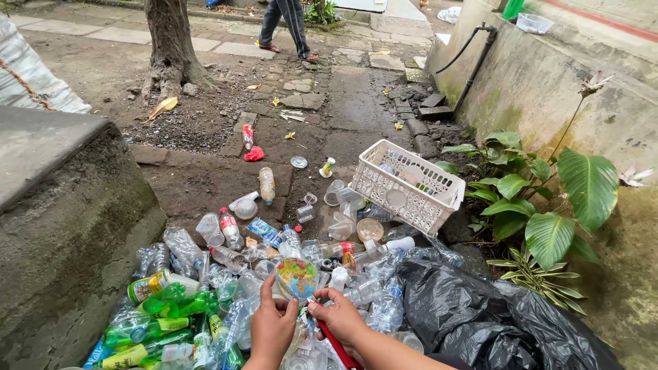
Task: Sorting plastic bottles and cups by removing caps and straws and stacking them for recycling
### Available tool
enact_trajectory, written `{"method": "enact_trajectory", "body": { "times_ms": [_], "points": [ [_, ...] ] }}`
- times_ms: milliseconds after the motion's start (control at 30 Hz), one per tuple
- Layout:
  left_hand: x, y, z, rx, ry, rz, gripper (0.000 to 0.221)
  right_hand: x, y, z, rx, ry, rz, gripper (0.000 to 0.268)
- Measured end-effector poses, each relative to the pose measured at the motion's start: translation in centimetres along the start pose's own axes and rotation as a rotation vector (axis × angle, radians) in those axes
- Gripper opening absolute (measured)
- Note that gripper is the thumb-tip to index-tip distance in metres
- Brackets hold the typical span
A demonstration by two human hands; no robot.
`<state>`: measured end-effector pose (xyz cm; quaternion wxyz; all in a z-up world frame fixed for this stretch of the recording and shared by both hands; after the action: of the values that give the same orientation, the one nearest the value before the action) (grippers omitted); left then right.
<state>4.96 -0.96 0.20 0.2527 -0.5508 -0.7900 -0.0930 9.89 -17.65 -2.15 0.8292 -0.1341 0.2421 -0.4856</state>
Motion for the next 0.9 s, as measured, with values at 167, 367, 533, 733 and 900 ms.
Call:
{"method": "enact_trajectory", "body": {
  "times_ms": [167, 367, 533, 733, 900],
  "points": [
    [-0.1, -0.2, 0.0, 0.08, 0.002, 0.033, 0.077, 0.0, 0.1, -0.1, -0.015, -0.028, -0.004, 0.037],
    [0.3, -0.5, 0.0, 0.14, -0.084, 0.031, 0.073, 0.1, 1.0, -0.9, 0.016, -0.045, 0.017, 0.038],
    [0.3, -0.2, 0.1, 0.155, -0.071, 0.011, 0.075, 0.1, 1.5, -1.6, 0.023, -0.028, 0.039, 0.037],
    [0.1, 0.0, 0.8, 0.162, -0.161, 0.018, 0.074, 0.1, 1.9, -2.0, 0.019, -0.034, 0.084, 0.037],
    [-0.2, 0.2, 1.4, 0.11, -0.273, -0.002, 0.074, 0.3, 2.8, -2.7, 0.057, -0.037, 0.13, 0.037]
  ]
}}
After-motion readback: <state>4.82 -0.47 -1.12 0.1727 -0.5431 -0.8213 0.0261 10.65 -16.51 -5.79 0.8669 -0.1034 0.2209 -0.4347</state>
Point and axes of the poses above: each hand's wrist, its own y-axis towards the middle knuckle, its own x-axis out of the back of the hand, z = x × y, the point moved 6 cm from there along y, towards the middle knuckle, and after that the axes turned 9 degrees about z, right-handed, at the moved point
